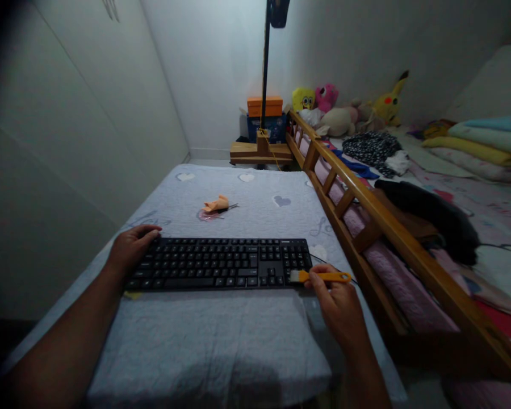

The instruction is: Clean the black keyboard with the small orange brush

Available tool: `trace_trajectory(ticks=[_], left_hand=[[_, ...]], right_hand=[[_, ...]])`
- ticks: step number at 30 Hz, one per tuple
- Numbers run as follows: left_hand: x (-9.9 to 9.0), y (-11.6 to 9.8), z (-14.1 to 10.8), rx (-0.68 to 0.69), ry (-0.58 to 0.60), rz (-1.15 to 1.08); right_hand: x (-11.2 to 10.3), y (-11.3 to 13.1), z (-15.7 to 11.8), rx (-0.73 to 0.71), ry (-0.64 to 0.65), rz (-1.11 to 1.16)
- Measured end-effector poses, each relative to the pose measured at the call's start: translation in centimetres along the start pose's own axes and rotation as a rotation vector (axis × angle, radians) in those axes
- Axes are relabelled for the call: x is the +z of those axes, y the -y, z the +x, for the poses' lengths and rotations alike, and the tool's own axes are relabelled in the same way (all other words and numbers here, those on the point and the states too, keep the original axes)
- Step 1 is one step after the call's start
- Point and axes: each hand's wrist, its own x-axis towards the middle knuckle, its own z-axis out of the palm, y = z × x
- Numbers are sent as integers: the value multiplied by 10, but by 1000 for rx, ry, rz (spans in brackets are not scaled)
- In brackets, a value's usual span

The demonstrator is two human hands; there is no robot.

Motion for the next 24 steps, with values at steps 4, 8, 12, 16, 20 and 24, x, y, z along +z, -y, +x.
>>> trace_trajectory(ticks=[4,8,12,16,20,24], left_hand=[[0,-1,-1,-10,-3,-13],[0,1,0,-11,3,-16],[0,0,0,-15,7,-11],[0,-2,0,-23,8,-9],[0,-1,0,-9,7,11],[0,1,1,11,6,7]], right_hand=[[7,-2,-1,-15,69,11],[-6,-17,3,60,-18,-76],[-22,-29,7,143,-119,-154],[-19,-26,4,145,-123,-66],[-1,-15,-1,43,-26,42],[1,-17,-2,48,-38,-17]])
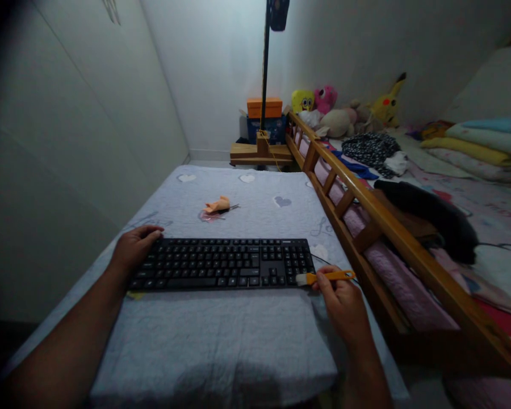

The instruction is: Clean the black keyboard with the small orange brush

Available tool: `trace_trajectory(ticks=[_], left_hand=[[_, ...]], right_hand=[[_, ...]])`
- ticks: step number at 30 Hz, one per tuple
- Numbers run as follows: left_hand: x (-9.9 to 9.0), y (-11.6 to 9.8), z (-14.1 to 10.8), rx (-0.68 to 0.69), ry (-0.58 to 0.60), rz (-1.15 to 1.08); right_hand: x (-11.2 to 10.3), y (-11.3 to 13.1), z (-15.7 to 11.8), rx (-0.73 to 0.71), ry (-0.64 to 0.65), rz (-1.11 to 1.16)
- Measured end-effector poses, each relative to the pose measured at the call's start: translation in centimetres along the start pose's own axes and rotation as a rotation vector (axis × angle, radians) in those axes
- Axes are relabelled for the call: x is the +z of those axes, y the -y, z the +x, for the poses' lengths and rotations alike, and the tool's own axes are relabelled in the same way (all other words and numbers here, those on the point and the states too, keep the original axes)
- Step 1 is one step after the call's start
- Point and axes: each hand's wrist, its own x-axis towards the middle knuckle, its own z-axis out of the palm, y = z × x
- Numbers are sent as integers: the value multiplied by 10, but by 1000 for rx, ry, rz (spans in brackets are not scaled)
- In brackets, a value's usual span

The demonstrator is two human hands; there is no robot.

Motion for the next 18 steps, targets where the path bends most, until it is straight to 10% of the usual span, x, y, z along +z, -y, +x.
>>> trace_trajectory(ticks=[7,18], left_hand=[[0,0,-1,6,-1,-14],[1,4,0,-8,10,-61]], right_hand=[[-10,0,1,54,-150,-73],[52,51,-4,-69,-7,206]])
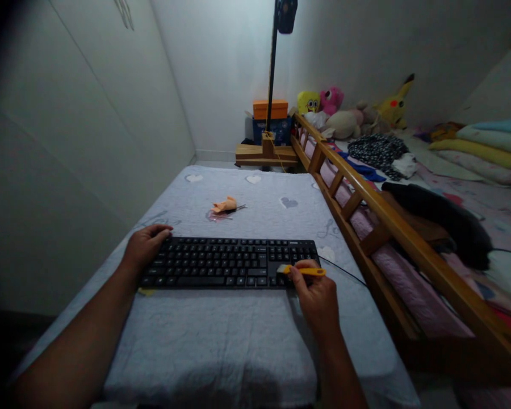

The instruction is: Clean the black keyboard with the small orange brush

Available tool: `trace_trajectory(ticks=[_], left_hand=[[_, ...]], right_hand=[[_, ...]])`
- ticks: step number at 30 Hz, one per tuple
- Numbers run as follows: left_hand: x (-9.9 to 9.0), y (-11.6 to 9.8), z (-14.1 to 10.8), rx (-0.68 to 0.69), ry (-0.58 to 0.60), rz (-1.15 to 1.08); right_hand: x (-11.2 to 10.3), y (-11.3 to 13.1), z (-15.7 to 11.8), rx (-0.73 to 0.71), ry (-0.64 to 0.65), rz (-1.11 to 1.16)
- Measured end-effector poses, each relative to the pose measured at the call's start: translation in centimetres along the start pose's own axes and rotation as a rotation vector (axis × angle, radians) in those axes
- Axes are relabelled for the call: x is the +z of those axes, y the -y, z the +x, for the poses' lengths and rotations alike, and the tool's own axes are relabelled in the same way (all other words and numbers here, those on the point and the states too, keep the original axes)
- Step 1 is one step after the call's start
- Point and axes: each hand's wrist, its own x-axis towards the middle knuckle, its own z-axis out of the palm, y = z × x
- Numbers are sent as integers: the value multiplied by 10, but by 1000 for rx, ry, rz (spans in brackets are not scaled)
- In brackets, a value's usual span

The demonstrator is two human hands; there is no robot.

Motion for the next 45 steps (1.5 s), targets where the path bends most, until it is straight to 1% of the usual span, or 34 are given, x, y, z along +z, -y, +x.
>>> trace_trajectory(ticks=[3,6,8,11,14,17,19,22,25,28,32,34,36,42,45], left_hand=[[0,-1,0,4,-2,4],[-1,-3,-1,12,-12,16],[-1,-4,-1,14,-18,20],[-1,-5,-2,6,-16,27],[-1,-5,-3,-2,-11,28],[-1,-5,-4,-9,-7,11],[-1,-6,-5,-12,-8,-4],[-2,-9,-6,-13,-16,-33],[-2,-10,-7,-21,-15,-54],[-1,-9,-6,-19,-10,-52],[-1,-6,-5,-10,2,-47],[-1,-5,-5,-6,1,-38],[-1,-6,-5,-3,-8,-20],[-2,-9,-8,-12,-20,-3],[-1,-10,-8,-8,-25,0]], right_hand=[[-2,1,-2,-34,13,-87],[-10,6,-6,-67,77,-156],[-15,8,-8,-78,105,-162],[-14,9,-8,-70,64,-131],[-5,4,-6,-78,16,-98],[0,1,-5,-100,13,-120],[-3,1,-7,-100,37,-148],[-12,2,-10,-105,81,-170],[-18,2,-12,-108,73,-143],[-12,2,-11,-90,82,-70],[-1,2,-9,-54,180,-40],[1,1,-8,-35,212,-62],[-2,-1,-7,-24,199,-103],[-25,-8,-1,-26,67,-247],[-31,-9,0,-12,6,-257]])
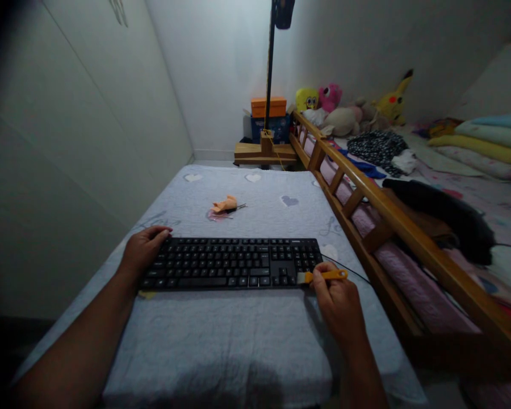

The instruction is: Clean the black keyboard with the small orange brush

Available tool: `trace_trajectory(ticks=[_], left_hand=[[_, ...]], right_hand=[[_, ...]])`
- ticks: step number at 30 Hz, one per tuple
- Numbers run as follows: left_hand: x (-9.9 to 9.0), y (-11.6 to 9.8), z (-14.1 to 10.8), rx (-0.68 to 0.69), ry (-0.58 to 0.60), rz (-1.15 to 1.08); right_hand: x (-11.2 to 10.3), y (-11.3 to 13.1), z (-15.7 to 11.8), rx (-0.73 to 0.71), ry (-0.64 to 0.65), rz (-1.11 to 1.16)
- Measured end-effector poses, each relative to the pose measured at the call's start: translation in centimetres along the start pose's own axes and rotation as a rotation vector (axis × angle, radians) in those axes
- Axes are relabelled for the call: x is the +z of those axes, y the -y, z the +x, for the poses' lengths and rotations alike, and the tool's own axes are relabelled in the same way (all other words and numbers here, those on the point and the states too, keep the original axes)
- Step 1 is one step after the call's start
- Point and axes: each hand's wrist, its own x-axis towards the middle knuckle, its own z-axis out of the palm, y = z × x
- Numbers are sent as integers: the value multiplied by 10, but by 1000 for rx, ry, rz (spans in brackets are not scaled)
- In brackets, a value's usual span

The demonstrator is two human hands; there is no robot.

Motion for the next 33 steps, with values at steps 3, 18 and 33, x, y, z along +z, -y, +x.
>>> trace_trajectory(ticks=[3,18,33], left_hand=[[0,0,0,9,-3,7],[1,5,2,8,31,21],[0,6,2,12,24,21]], right_hand=[[7,8,-3,0,30,103],[-18,-17,7,21,15,-135],[18,15,-4,-35,161,126]])
